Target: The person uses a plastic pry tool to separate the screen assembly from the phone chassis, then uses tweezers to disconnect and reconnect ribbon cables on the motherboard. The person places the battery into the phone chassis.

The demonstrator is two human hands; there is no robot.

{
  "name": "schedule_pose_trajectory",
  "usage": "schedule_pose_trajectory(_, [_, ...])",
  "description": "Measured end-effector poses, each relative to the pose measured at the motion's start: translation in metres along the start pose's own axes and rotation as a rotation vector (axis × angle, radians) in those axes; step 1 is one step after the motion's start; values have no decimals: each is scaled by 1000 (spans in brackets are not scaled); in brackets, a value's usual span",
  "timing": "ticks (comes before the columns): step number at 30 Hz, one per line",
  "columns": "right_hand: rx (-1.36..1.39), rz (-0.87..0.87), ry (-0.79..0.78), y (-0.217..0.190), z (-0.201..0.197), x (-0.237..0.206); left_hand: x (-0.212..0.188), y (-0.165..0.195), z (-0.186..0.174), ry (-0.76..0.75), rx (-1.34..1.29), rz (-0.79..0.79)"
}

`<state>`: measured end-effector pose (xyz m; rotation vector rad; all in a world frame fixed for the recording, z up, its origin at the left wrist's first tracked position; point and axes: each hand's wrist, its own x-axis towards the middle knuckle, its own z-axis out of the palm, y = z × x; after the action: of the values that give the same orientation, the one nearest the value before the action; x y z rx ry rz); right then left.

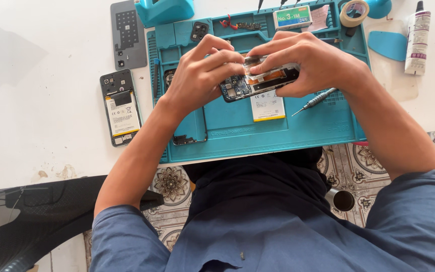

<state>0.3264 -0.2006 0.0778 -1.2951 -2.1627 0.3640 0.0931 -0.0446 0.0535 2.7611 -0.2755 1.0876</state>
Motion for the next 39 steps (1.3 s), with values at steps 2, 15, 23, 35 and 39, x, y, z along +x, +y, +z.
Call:
schedule_pose_trajectory(2, [-25, -5, 6, 0, 0, 0, 0, -1, 0, 14, -16, -14])
schedule_pose_trajectory(15, [-10, -2, 1, -2, 0, 0, 2, 3, -4, 9, 16, -6])
schedule_pose_trajectory(23, [38, 21, 10, 1, 1, -1, 3, 5, -6, 42, 21, 20])
schedule_pose_trajectory(35, [19, 0, 25, 1, 0, -2, -1, 0, 0, 65, 6, -4])
schedule_pose_trajectory(39, [62, 4, 29, 2, 1, -2, -1, 5, -1, 81, -20, -32])
